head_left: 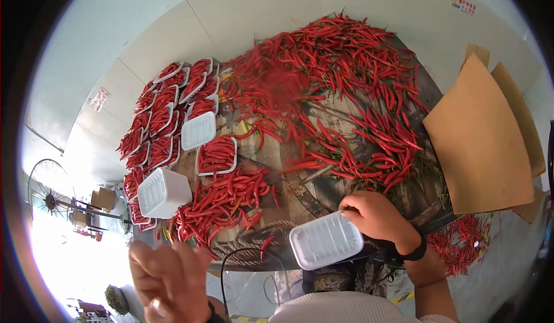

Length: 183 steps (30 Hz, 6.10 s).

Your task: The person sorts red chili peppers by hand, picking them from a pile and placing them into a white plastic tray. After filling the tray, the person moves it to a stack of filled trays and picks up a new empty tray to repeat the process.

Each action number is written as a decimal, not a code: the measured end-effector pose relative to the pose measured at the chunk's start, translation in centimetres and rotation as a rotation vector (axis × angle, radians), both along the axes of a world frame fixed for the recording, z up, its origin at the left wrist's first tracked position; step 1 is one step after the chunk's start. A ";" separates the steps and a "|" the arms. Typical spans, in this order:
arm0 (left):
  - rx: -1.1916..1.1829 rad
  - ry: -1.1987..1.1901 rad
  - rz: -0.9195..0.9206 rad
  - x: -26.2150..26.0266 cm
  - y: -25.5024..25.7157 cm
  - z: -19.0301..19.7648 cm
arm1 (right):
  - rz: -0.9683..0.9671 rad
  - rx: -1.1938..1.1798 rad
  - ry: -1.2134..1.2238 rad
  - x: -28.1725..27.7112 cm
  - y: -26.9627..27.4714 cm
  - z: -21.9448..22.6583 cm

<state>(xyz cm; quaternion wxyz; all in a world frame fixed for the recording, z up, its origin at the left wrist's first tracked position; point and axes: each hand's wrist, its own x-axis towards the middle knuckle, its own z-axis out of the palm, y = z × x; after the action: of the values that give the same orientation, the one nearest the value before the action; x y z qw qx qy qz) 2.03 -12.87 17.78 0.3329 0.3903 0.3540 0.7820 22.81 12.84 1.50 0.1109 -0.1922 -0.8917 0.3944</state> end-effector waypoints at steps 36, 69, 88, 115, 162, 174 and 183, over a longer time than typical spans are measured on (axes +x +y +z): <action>-0.489 0.931 0.122 1.0 6.3 -18.2 | -0.194 0.097 0.064 -6.4 1.0 3.9; -0.569 1.148 0.263 0.9 5.8 -18.6 | -0.098 0.323 -0.118 -5.1 -2.5 1.4; -0.347 0.906 0.520 1.3 4.3 -19.3 | -0.102 0.373 0.061 -10.8 4.2 2.0; -0.500 0.987 0.848 0.5 -1.4 -17.3 | 0.062 0.330 0.039 -4.1 -4.2 2.1; -1.045 1.264 0.895 -7.2 5.3 -11.9 | -0.094 0.323 0.038 -5.3 -3.8 1.0; -0.598 1.134 0.296 -1.7 10.4 -15.0 | -0.228 0.446 -0.010 -8.1 2.1 0.3; -0.587 1.064 0.223 -2.4 10.6 -16.9 | -0.189 0.362 0.117 -8.4 3.0 0.7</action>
<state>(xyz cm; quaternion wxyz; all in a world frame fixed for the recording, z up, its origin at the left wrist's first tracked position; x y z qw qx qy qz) -0.32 -2.23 0.87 0.1203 0.5796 0.7108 0.3800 14.38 15.81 2.16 0.2316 -0.2289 -0.9180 0.2263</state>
